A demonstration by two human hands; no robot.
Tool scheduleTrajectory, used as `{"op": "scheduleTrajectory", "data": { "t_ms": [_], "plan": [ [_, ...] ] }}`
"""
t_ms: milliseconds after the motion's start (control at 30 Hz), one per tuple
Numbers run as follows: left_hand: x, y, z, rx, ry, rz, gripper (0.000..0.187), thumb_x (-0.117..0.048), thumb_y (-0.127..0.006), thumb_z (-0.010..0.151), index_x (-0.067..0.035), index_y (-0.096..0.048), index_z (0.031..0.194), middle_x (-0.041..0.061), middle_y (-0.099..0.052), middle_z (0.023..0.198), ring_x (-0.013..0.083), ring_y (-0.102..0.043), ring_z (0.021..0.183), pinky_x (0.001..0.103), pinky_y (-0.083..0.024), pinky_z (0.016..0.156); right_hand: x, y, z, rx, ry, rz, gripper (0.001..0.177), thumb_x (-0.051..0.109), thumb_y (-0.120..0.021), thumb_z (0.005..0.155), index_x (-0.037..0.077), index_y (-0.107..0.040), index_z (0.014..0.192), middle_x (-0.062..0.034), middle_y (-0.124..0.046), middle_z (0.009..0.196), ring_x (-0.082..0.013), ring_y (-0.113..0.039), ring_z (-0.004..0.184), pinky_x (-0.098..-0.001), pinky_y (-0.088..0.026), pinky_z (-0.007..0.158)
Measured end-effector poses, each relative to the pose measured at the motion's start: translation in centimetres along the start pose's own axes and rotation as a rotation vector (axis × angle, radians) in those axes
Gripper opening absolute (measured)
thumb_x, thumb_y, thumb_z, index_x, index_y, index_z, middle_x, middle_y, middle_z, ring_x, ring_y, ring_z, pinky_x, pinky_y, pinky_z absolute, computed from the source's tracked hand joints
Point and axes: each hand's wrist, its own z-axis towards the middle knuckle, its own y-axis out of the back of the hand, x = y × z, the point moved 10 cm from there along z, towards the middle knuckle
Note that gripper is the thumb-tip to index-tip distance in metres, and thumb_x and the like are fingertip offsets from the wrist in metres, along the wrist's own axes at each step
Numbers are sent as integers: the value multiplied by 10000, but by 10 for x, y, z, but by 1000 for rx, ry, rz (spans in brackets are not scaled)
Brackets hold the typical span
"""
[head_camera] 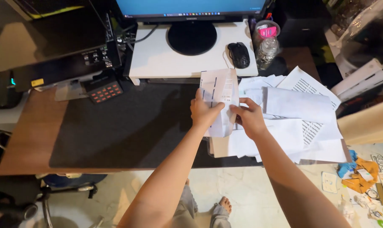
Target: Cleaning a printer, gathering papers, and sorting mail and documents on a desk.
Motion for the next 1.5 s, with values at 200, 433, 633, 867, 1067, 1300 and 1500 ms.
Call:
{"op": "scheduleTrajectory", "data": {
  "t_ms": [200, 433, 633, 867, 1067, 1300, 1500],
  "plan": [
    [28, 16, 29, 54, -119, -242, 988, -361, -810, 716, 7, -398, 1534, 247, -575, 1389, 357, -630, 1267, 414, -549, 1008, 22, -19, -19, -423, 252, -582, 358, 119, -751, 813, 58, -547, 1101, -115, -715, 945, -208, -707, 778, -343, -558, 674],
    [38, 42, 32, 58, -171, -247, 983, -334, -837, 700, -32, -399, 1527, 222, -515, 1389, 357, -576, 1263, 418, -515, 1008, 21, -69, 1, -422, 343, -1148, 311, 306, -804, 936, 22, -751, 823, -167, -674, 825, -321, -629, 723, -406, -506, 670],
    [58, 67, 37, 36, -194, -178, 963, -335, -822, 697, -102, -404, 1532, 182, -505, 1361, 351, -578, 1219, 424, -523, 979, -22, -85, 28, -237, 101, -824, 228, 206, -780, 832, -3, -746, 917, -93, -701, 732, -188, -595, 679, -362, -499, 638],
    [91, 70, 41, 25, -209, -71, 983, -383, -851, 696, -100, -412, 1529, 183, -479, 1391, 376, -489, 1293, 449, -464, 1041, -49, -119, 36, -231, 54, -910, 240, 225, -776, 867, 16, -787, 983, -93, -742, 782, -181, -677, 673, -332, -523, 652],
    [95, 74, 26, 1, -217, 298, 978, -529, -826, 773, -115, -367, 1531, 224, -248, 1613, 444, -267, 1446, 633, -304, 1129, -81, -103, 36, -272, -121, -529, 330, 136, -786, 814, 77, -669, 1117, -59, -732, 858, -153, -752, 643, -308, -639, 564],
    [103, 17, 5, 497, -357, 705, 861, -548, -626, 874, -308, -276, 1623, 91, 3, 1719, 366, 48, 1543, 714, -9, 1176, -20, -71, 9, -332, 241, -721, 189, 141, -672, 915, 54, -789, 1035, -64, -753, 775, -170, -706, 588, -296, -516, 518],
    [25, -12, -28, 39, -714, 496, 593, -494, -651, 975, -106, -566, 1415, 193, -443, 1536, 444, -285, 1468, 662, -189, 1194, 10, 86, -61, -997, 392, -726, 218, 200, -625, 1088, 43, -768, 1038, -103, -675, 782, -175, -577, 701, -370, -459, 649]
  ]
}}
